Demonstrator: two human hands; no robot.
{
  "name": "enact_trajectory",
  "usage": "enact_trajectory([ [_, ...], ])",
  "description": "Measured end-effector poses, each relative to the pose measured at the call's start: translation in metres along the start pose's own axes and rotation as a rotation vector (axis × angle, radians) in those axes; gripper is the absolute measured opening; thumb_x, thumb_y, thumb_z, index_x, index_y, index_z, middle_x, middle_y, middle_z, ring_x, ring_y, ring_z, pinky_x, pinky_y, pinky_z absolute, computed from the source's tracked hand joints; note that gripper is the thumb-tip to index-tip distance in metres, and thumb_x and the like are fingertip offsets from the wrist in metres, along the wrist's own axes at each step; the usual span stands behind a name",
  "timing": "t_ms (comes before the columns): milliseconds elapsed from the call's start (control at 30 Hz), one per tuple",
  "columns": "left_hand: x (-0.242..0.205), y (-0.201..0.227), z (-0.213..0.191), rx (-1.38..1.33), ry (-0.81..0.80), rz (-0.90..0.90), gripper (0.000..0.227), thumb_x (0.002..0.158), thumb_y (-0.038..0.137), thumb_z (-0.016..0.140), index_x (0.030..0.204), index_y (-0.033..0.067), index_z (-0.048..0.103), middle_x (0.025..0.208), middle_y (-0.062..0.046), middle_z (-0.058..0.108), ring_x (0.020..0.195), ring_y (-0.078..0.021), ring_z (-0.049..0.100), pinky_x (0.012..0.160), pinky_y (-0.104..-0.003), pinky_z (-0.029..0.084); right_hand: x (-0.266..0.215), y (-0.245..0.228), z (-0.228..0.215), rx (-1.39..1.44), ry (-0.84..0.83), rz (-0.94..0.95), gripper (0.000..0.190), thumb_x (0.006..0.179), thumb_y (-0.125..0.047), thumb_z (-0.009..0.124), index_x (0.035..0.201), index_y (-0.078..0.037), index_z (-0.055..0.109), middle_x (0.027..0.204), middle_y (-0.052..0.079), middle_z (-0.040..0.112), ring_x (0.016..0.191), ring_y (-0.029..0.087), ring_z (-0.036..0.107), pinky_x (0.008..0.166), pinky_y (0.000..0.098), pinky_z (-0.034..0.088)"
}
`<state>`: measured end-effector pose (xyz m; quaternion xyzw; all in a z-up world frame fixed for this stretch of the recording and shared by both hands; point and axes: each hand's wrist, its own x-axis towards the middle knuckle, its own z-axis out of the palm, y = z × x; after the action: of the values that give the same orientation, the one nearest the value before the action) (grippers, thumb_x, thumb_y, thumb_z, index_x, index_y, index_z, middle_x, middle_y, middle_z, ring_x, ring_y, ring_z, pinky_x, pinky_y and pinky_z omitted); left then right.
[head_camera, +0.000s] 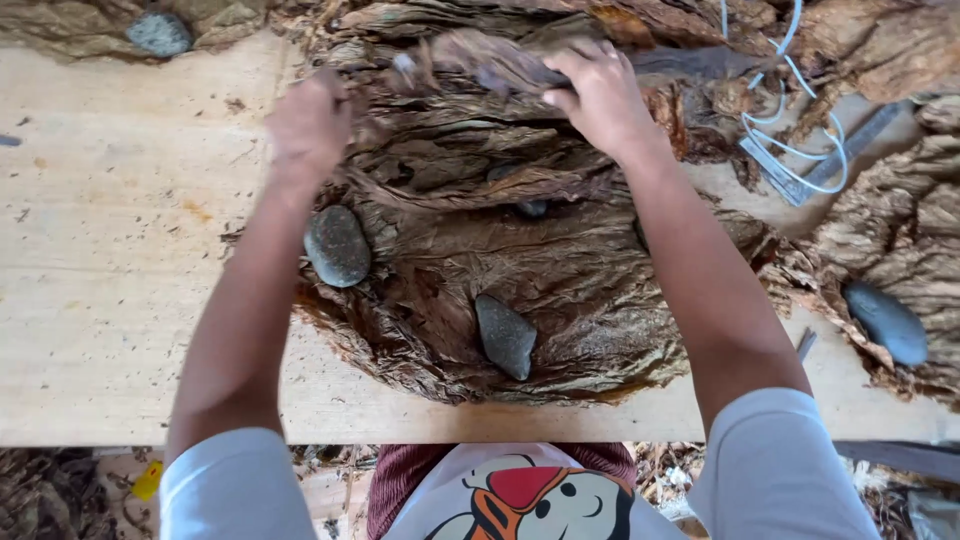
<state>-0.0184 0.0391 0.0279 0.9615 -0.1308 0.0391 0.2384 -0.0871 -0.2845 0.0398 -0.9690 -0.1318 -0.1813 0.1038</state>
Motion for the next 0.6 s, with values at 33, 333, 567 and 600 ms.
enact_trajectory([
  [33,-0.007,-0.001,-0.009,0.089,-0.024,-0.058,0.007,0.100,0.009,0.057,0.101,0.0025,0.059,0.071,-0.006,0.062,0.051,-0.0161,0.057,0.035,-0.023,0.043,0.002,0.003,-0.002,0.017,-0.045,-0.011,0.039,0.088,-0.013,0.072,0.122,-0.003,0.055,0.123,0.016,0.051,0.112,0.036,0.048,0.097,0.0575,0.035],
  [333,-0.046,-0.033,-0.023,0.489,0.014,-0.030,0.028,0.106,0.026,0.060,0.103,-0.0011,0.060,0.065,-0.008,0.060,0.049,-0.0205,0.058,0.038,-0.028,0.050,-0.044,-0.029,-0.024,0.125,-0.600,0.320,0.045,0.085,-0.008,0.063,0.128,-0.015,0.054,0.148,0.009,0.037,0.135,0.030,0.035,0.112,0.0603,0.015],
  [567,-0.086,-0.036,-0.048,0.359,0.508,0.492,0.010,0.114,0.005,0.065,0.104,0.0042,0.066,0.069,0.001,0.065,0.041,-0.0063,0.052,0.028,-0.017,0.034,-0.100,0.011,-0.026,-0.088,0.349,-0.060,0.022,0.082,0.002,0.078,0.098,-0.009,0.067,0.098,0.002,0.063,0.095,0.026,0.056,0.088,0.0471,0.041],
  [600,-0.094,-0.037,-0.052,0.354,0.513,0.498,0.010,0.114,0.005,0.065,0.104,0.0042,0.066,0.069,0.001,0.065,0.041,-0.0063,0.052,0.028,-0.017,0.034,-0.108,0.004,-0.040,-0.096,0.352,-0.059,0.022,0.082,0.002,0.078,0.098,-0.009,0.067,0.098,0.002,0.063,0.095,0.026,0.056,0.088,0.0471,0.041],
])
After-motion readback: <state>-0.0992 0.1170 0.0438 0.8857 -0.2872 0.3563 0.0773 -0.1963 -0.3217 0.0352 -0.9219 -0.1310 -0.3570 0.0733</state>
